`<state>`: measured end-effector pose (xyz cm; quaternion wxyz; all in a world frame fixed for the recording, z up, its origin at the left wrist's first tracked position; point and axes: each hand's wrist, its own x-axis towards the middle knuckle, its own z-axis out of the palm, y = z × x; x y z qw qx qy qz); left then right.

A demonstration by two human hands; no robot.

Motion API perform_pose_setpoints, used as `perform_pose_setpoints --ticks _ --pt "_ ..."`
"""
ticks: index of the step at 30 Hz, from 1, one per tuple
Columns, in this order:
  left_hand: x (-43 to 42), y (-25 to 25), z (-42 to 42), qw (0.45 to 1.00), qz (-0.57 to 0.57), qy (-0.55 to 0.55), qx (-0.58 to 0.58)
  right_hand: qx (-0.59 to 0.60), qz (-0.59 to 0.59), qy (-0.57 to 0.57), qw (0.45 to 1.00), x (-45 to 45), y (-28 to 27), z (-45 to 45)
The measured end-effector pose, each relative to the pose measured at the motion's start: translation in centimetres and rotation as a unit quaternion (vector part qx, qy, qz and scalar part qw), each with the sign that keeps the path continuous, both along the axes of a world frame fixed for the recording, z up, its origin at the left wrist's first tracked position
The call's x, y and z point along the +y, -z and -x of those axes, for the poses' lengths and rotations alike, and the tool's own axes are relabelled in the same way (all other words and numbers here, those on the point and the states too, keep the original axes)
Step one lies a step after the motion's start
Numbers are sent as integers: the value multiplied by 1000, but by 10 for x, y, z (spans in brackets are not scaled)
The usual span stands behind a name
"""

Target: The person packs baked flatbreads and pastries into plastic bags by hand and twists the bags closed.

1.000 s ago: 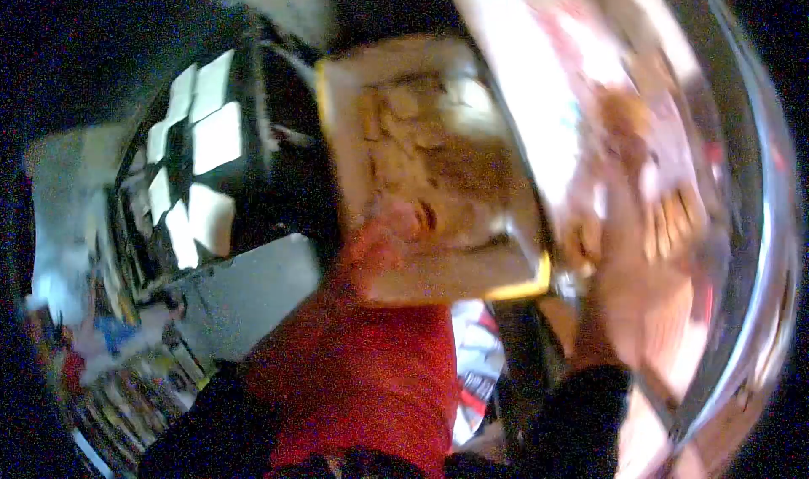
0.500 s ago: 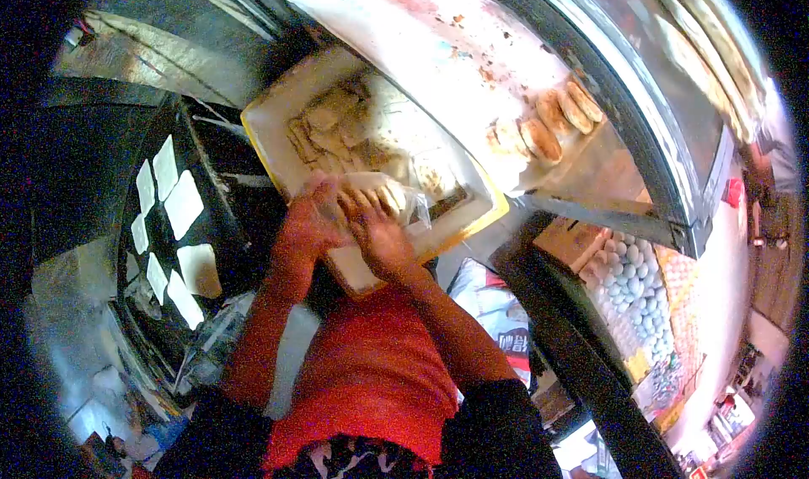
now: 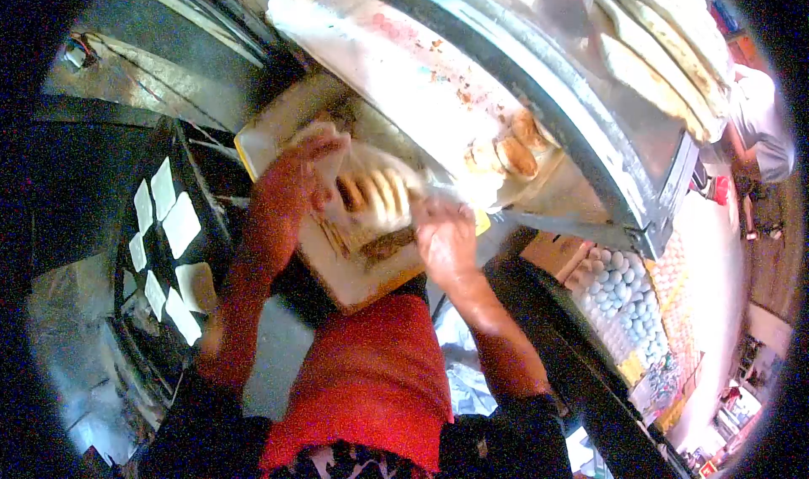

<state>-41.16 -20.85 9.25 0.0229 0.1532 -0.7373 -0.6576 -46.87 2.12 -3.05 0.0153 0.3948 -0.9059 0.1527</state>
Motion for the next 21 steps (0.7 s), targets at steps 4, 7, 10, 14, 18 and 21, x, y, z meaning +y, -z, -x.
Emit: perform_pose_setpoints --ticks 4,7,10,14,18,21 --pt "-5 -37 48 986 -119 2 119 44 41 61 996 -5 -63 60" --pt "-4 -36 75 989 -98 5 108 60 66 53 995 -5 -69 89" --pt "-6 12 101 991 -116 8 70 51 34 96 994 -6 -31 107" --pt "-1 56 118 993 -115 9 8 0 -64 121 991 -7 14 110" --pt "-4 49 130 996 -41 34 68 12 3 92 996 -5 16 96" --pt "-12 48 139 996 -9 39 84 22 24 136 990 -1 5 103"
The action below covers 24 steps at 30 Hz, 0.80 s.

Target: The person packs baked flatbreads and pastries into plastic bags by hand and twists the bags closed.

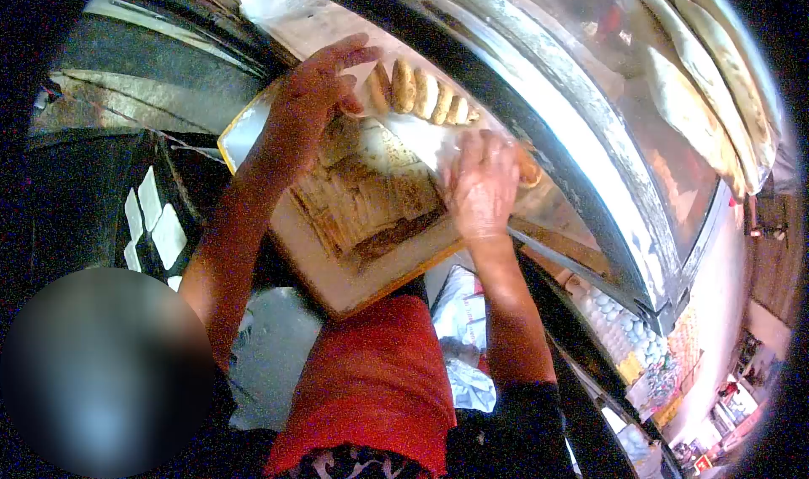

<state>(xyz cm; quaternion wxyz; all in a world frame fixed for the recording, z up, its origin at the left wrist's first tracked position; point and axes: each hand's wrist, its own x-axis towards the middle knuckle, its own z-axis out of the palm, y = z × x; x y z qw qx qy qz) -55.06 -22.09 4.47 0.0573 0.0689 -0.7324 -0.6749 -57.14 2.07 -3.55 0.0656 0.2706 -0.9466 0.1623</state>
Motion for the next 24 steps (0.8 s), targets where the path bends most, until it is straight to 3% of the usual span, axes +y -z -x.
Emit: perform_pose_setpoints --ticks 4,8,10,12,24 --pt "2 2 0 999 9 -15 -27 -20 -75 41 996 -2 -2 17" --pt "3 5 0 1000 -3 -21 -7 -2 -41 21 999 -15 -12 23" --pt "0 7 -2 1000 11 -18 2 26 -92 19 995 -13 2 29" --pt "-1 5 -6 999 -27 12 -20 11 -87 13 996 -10 7 30" --pt "-3 11 -9 999 5 14 -43 15 -99 -2 995 -16 6 33"
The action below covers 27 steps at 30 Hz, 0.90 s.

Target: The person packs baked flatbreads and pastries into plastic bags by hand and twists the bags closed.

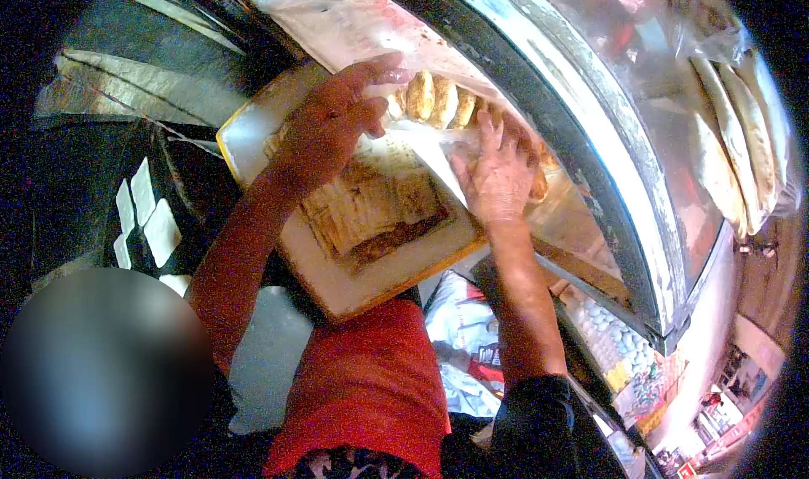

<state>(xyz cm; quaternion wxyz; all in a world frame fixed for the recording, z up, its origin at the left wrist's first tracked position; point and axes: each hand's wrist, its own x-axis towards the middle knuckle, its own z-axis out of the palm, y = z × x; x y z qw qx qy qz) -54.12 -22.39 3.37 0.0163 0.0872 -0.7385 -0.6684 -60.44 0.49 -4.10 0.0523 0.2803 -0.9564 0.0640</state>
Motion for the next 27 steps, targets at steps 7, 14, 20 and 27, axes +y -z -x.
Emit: perform_pose_setpoints --ticks 7,14,20,27 --pt "0 -9 0 1000 -8 2 19 -15 -32 -12 999 -23 0 0" --pt "-3 -12 1 999 46 5 12 -29 -13 -15 999 -41 -10 -3" --pt "4 -17 3 999 40 31 14 -1 64 -94 993 -78 -5 -19" --pt "2 -11 -1 1000 1 12 26 -2 84 -76 994 -72 -10 -24"
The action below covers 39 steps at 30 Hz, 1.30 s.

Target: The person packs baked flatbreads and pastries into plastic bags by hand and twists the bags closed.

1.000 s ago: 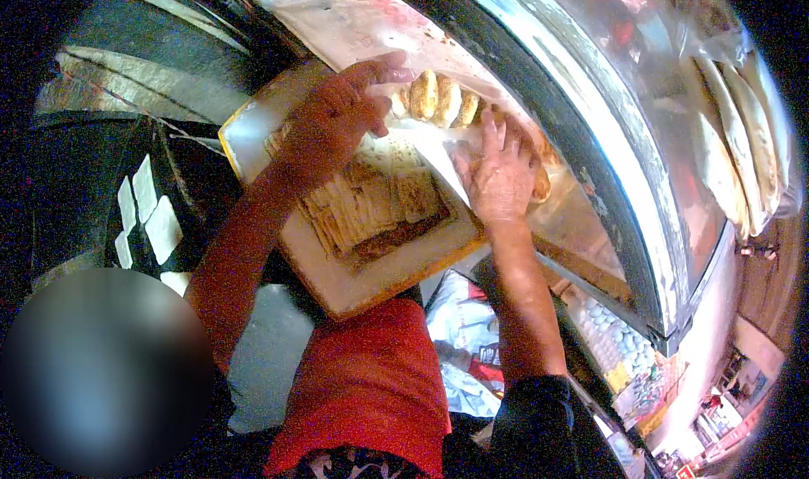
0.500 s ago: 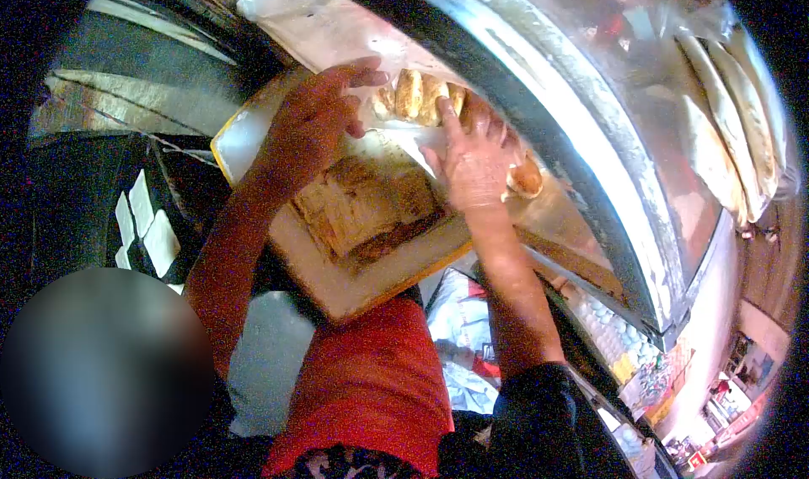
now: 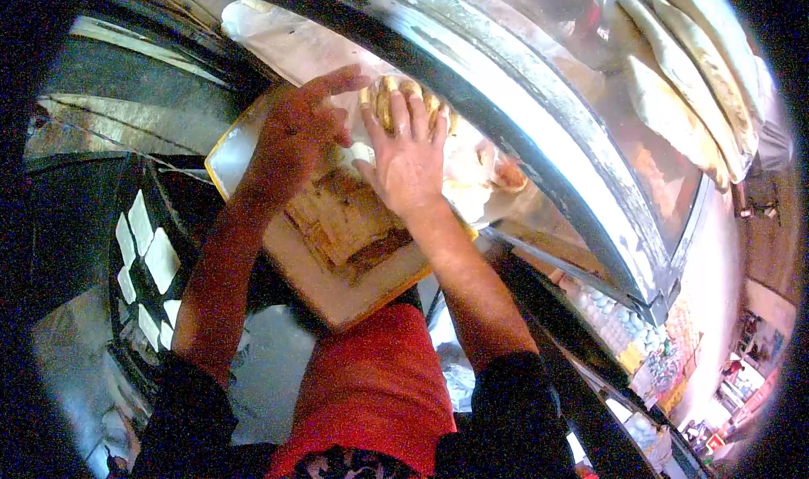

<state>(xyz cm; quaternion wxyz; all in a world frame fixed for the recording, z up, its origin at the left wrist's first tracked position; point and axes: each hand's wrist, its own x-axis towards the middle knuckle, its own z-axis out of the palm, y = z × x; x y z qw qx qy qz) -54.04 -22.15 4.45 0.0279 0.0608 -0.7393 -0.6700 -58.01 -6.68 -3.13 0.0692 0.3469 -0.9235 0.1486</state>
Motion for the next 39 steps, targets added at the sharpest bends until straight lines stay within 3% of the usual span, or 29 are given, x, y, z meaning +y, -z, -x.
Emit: perform_pose_setpoints --ticks 7,11,12,15,19,24,28,31,33,34,36,37,39 --pt "-6 0 -8 1000 8 -9 -11 -80 94 -15 992 47 9 -74" --pt "-10 6 -14 996 88 -9 7 -200 166 119 958 96 30 -105" --pt "-11 9 -15 992 123 -7 28 -138 136 118 974 104 34 -105" --pt "-2 8 -16 994 99 -28 23 -119 91 108 983 116 23 -93" --pt "1 2 -19 996 78 -20 -42 -160 122 132 971 110 17 -81" --pt "-3 11 -23 967 253 -11 -3 -174 116 117 971 105 23 -97" --pt "-3 8 -27 961 277 -17 6 -197 130 67 969 103 32 -115" --pt "2 0 -31 949 315 -23 27 -302 122 102 940 99 25 -116" --pt "3 -2 -33 935 348 -31 51 -374 266 170 872 98 32 -114" --pt "3 -2 -34 935 349 -32 51 -374 266 169 872 97 30 -111" --pt "3 -2 -35 929 369 -22 28 -387 397 230 800 96 23 -98" --pt "3 -3 -36 928 370 -23 29 -363 379 246 815 96 17 -89" --pt "4 -1 -38 929 369 -26 23 -348 469 265 767 95 20 -75"
